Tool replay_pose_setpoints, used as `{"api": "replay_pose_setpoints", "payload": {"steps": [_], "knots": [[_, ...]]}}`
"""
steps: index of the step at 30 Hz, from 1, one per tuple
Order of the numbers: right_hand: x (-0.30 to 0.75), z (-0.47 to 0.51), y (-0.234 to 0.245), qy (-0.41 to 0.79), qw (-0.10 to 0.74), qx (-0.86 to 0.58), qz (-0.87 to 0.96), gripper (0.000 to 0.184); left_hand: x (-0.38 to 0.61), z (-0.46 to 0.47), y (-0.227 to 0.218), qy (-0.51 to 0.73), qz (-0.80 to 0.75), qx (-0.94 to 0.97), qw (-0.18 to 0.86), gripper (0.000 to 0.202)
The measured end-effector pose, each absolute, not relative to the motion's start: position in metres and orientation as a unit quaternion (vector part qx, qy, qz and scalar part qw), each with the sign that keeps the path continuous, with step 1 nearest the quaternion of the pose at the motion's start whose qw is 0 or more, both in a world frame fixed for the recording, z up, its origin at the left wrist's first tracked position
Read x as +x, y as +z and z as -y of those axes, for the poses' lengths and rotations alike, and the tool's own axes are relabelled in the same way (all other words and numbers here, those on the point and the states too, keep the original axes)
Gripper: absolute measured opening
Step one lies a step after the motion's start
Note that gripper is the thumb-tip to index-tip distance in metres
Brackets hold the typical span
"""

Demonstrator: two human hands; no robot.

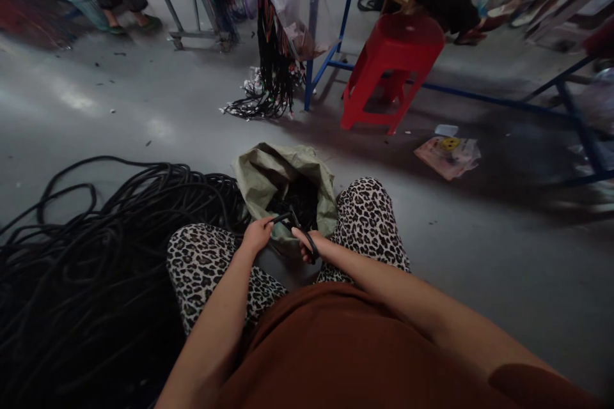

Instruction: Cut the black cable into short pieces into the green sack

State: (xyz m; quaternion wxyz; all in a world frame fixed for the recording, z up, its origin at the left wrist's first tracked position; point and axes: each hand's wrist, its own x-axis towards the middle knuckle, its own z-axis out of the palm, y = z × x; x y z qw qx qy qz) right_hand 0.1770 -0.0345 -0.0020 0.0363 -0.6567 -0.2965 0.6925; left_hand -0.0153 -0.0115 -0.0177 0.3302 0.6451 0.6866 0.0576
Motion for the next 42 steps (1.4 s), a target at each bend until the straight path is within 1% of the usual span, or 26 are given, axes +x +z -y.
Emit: {"api": "replay_pose_setpoints", "payload": {"steps": [6, 12, 17, 21, 24, 29, 32, 37, 42], "knots": [[0.179, 0.036, 0.0, 0.686, 0.035, -0.647, 0.332, 0.05, -0.018, 0.012, -0.023, 0.05, -0.686, 0.648, 0.326, 0.034], [0.185, 0.031, -0.012, 0.63, 0.013, -0.649, 0.425, 0.055, -0.022, 0.012, -0.028, 0.03, -0.682, 0.655, 0.324, 0.036], [0.192, 0.029, -0.02, 0.583, 0.007, -0.63, 0.512, 0.056, -0.022, 0.012, -0.026, 0.03, -0.685, 0.653, 0.322, 0.037], [0.192, 0.03, -0.023, 0.603, 0.01, -0.638, 0.478, 0.057, -0.019, 0.012, -0.022, 0.029, -0.684, 0.655, 0.32, 0.035], [0.19, 0.03, -0.022, 0.614, 0.021, -0.657, 0.437, 0.054, -0.017, 0.013, -0.02, 0.029, -0.686, 0.655, 0.316, 0.035], [0.185, 0.031, -0.014, 0.676, 0.04, -0.648, 0.348, 0.05, -0.016, 0.013, -0.016, 0.033, -0.695, 0.651, 0.304, 0.035], [0.182, 0.033, -0.013, 0.701, 0.047, -0.62, 0.35, 0.048, -0.015, 0.013, -0.016, 0.045, -0.698, 0.646, 0.306, 0.035], [0.177, 0.034, -0.012, 0.695, 0.012, -0.616, 0.369, 0.049, -0.013, 0.013, -0.014, 0.056, -0.687, 0.655, 0.309, 0.034], [0.174, 0.034, -0.007, 0.69, 0.023, -0.622, 0.37, 0.047, -0.01, 0.014, -0.012, 0.05, -0.677, 0.663, 0.316, 0.034]]}}
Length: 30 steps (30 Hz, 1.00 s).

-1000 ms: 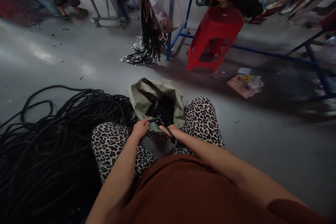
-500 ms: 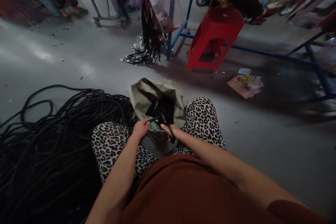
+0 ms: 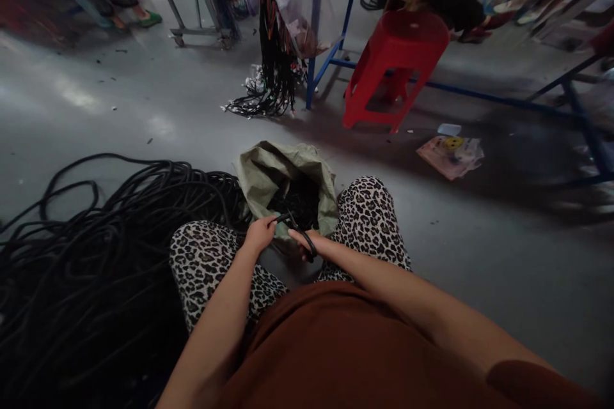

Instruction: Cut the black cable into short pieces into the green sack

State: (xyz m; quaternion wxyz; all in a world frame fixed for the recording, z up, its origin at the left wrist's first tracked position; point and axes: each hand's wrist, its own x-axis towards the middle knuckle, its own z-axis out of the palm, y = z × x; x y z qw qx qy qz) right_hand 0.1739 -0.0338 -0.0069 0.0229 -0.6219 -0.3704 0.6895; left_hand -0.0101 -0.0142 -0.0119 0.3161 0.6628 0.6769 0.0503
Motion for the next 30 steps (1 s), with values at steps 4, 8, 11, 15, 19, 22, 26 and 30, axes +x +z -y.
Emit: {"api": "replay_pose_setpoints", "payload": {"steps": [4, 8, 11, 15, 19, 22, 26, 30], "knots": [[0.173, 0.033, -0.008, 0.686, 0.015, -0.624, 0.374, 0.05, -0.01, 0.015, -0.013, 0.045, -0.673, 0.662, 0.328, 0.034], [0.173, 0.032, -0.01, 0.679, 0.0, -0.626, 0.384, 0.057, -0.009, 0.015, -0.013, 0.035, -0.675, 0.655, 0.337, 0.034], [0.174, 0.03, -0.011, 0.667, -0.011, -0.625, 0.407, 0.06, -0.01, 0.014, -0.013, 0.029, -0.671, 0.656, 0.344, 0.035], [0.175, 0.029, -0.014, 0.648, -0.017, -0.62, 0.443, 0.062, -0.013, 0.015, -0.017, 0.036, -0.654, 0.668, 0.353, 0.034], [0.174, 0.029, -0.02, 0.648, -0.013, -0.616, 0.448, 0.059, -0.015, 0.015, -0.021, 0.052, -0.65, 0.666, 0.362, 0.034], [0.173, 0.03, -0.022, 0.653, -0.012, -0.628, 0.423, 0.054, -0.014, 0.014, -0.02, 0.061, -0.646, 0.66, 0.378, 0.034], [0.172, 0.031, -0.018, 0.677, 0.005, -0.627, 0.385, 0.045, -0.012, 0.013, -0.017, 0.068, -0.652, 0.642, 0.397, 0.035], [0.172, 0.031, -0.008, 0.695, 0.015, -0.631, 0.345, 0.037, -0.012, 0.012, -0.016, 0.081, -0.652, 0.641, 0.397, 0.036]]}}
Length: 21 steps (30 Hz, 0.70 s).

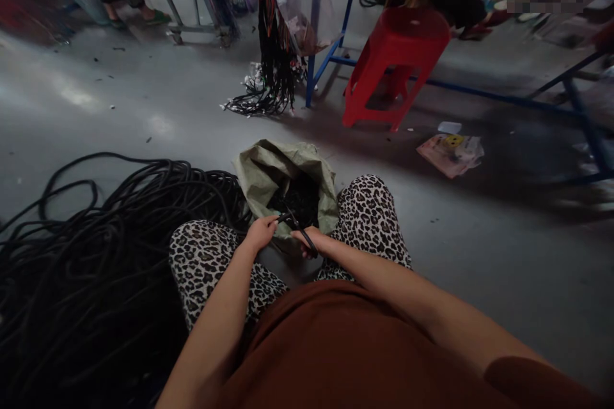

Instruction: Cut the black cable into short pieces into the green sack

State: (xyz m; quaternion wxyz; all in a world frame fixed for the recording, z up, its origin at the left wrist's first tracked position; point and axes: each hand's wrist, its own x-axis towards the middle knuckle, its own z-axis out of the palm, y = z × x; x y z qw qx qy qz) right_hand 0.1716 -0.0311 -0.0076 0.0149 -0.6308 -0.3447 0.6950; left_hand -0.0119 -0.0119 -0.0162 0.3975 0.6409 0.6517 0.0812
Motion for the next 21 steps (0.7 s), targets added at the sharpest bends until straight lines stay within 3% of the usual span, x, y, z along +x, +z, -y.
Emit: {"api": "replay_pose_setpoints", "payload": {"steps": [5, 21], "knots": [[0.1714, 0.0312, 0.0014, 0.687, 0.015, -0.643, 0.339, 0.031, -0.0124, 0.0121, -0.0176, 0.078, -0.654, 0.647, 0.384, 0.035], [0.1744, 0.0314, -0.0055, 0.657, -0.002, -0.654, 0.374, 0.044, -0.0135, 0.013, -0.02, 0.048, -0.649, 0.661, 0.374, 0.035]]}}
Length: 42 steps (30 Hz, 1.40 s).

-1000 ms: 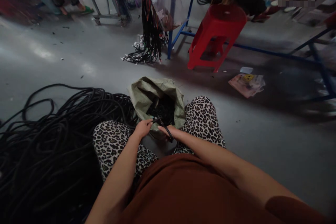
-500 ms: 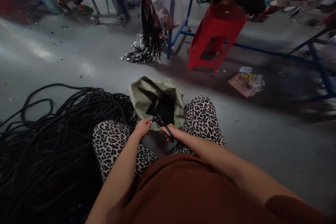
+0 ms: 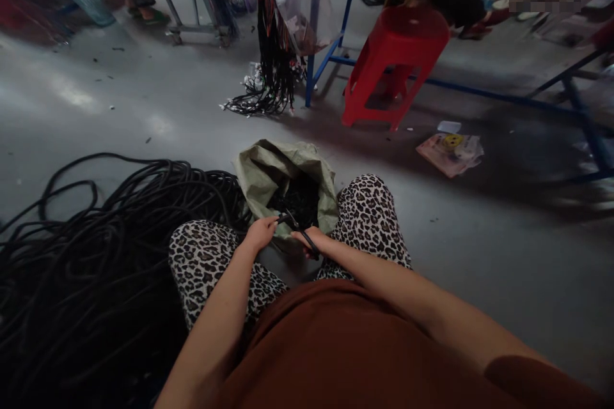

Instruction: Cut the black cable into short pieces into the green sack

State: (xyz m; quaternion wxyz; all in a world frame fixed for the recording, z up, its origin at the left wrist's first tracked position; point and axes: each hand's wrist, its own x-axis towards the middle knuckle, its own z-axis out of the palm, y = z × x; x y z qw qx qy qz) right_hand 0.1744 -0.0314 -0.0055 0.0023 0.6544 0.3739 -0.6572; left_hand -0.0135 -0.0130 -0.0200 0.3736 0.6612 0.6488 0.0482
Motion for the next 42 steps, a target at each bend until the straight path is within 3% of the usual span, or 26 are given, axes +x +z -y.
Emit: {"api": "replay_pose_setpoints", "payload": {"steps": [17, 42], "knots": [[0.175, 0.032, -0.004, -0.645, 0.013, 0.658, -0.389, 0.025, -0.014, 0.014, -0.021, 0.028, -0.655, 0.67, 0.349, 0.035], [0.18, 0.034, 0.002, -0.654, -0.024, 0.678, -0.335, 0.036, -0.014, 0.015, -0.018, 0.003, -0.651, 0.681, 0.333, 0.037]]}}
